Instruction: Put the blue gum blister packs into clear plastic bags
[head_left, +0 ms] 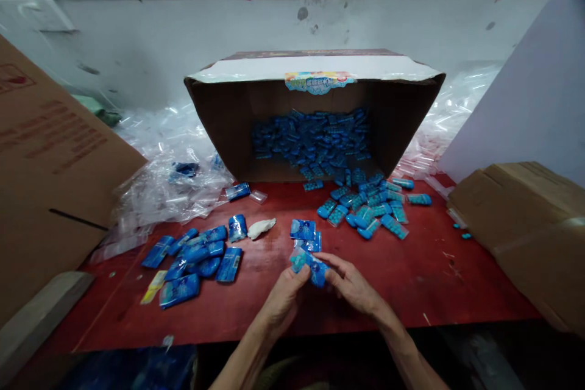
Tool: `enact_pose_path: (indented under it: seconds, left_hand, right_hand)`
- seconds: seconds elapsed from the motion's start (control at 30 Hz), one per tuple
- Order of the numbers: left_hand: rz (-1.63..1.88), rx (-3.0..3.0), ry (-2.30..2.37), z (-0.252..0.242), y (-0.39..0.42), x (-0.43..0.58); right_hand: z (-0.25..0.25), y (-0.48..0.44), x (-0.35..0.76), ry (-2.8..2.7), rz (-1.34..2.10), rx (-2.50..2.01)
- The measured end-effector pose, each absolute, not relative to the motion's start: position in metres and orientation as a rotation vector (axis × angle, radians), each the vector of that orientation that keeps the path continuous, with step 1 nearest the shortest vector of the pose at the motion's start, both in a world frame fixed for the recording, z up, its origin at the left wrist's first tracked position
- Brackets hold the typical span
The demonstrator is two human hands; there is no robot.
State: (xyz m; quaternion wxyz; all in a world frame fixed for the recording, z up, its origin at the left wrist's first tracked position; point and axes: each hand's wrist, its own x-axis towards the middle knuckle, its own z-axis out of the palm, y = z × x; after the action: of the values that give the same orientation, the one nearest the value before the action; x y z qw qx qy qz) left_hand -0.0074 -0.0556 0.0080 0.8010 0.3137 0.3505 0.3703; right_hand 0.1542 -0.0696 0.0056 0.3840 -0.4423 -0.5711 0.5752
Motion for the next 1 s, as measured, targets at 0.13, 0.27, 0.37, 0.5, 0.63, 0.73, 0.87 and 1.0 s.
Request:
enact_pose_path:
  seconds: [0.13, 0.27, 0.37, 0.5, 0.63, 0.73, 0.87, 1.0]
  left_hand:
    - [0.619, 0.898, 0.830, 0.005, -0.054, -0.016]
    - [0.525, 1.023, 0.798, 0.006, -0.055, -0.014]
    - [0.623, 0.957, 0.811, 0.001, -0.057, -0.010]
    - [0.699, 0.854, 0.851, -0.012, -0.060, -0.006]
    - [0.801, 0.766, 0.888, -0.016, -0.061, -0.003]
    - [0.819, 0.771, 0.918, -0.011, -0.059, -0.003]
    - [0.814, 0.745, 0.909, -0.005, -0.059, -0.004]
    - [0.828, 0.694, 0.900, -0.005, -0.059, -0.006]
  right_hand:
    - [0.018, -0.058, 0.160, -1.582, 1.207, -1.341]
    - [0.022, -0.048, 0.153, -1.585, 1.401, -1.181]
    - [0.017, -0.046, 0.146, -1.473, 1.444, -1.179]
    - [0.012, -0.051, 0.139, -1.431, 1.344, -1.311]
    - [0.010, -0.053, 0.138, -1.392, 1.285, -1.330]
    - [0.006, -0.051, 0.140, -1.359, 1.299, -1.265]
    - [0.000, -0.053, 0.141, -1.283, 1.407, -1.192]
    - [-0.002, -0.057, 0.139, -1.181, 1.539, -1.080]
